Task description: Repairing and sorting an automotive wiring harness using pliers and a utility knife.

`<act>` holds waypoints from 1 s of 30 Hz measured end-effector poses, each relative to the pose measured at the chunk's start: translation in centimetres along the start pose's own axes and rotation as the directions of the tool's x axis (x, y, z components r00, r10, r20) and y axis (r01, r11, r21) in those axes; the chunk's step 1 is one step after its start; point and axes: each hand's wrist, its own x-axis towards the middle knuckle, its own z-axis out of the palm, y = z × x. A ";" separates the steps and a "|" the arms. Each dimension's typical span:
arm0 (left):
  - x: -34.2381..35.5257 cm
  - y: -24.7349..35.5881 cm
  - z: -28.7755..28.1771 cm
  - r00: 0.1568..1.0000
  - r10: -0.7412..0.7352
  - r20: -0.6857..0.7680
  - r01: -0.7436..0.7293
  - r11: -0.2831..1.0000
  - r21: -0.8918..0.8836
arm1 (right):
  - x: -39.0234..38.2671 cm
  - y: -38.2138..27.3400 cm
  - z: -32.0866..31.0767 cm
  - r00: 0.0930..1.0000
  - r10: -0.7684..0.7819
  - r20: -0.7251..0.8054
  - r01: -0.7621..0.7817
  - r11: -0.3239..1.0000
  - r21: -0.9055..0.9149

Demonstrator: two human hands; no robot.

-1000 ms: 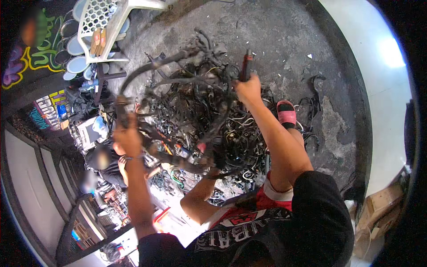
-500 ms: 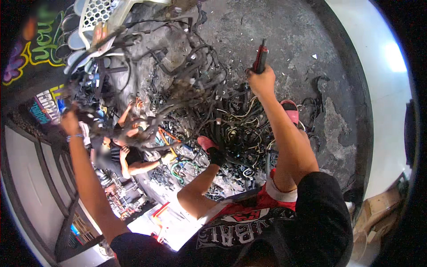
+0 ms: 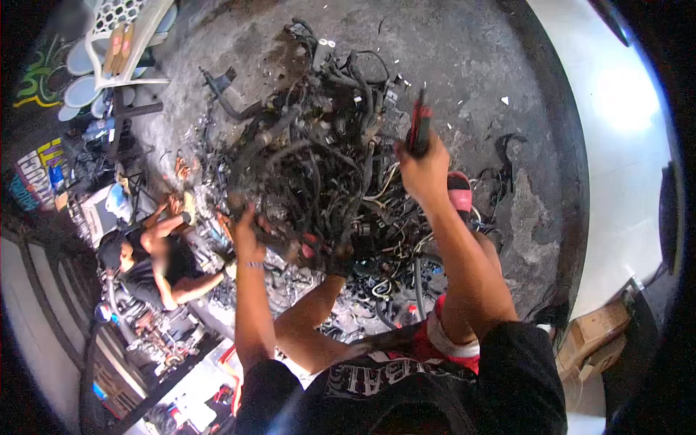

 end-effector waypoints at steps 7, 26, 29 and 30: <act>-4.4 -11.8 -4.0 0.972 -0.044 0.230 0.077 0.988 -0.135 | -0.4 3.3 -0.9 0.974 -0.096 0.204 0.132 0.977 -0.170; -22.9 43.4 -3.1 0.556 0.819 -0.141 -0.751 0.568 0.336 | -17.6 -11.8 -40.5 0.945 0.200 -0.260 -0.323 0.439 -0.838; -19.5 41.5 -5.9 0.372 0.862 -0.345 -0.523 0.501 0.689 | -18.2 -14.5 -42.4 0.782 0.363 -0.507 -0.623 0.429 -0.655; -18.1 39.6 -5.7 0.330 0.835 -0.441 -0.267 0.530 0.805 | -18.3 -13.5 -43.0 0.773 0.362 -0.520 -0.634 0.436 -0.638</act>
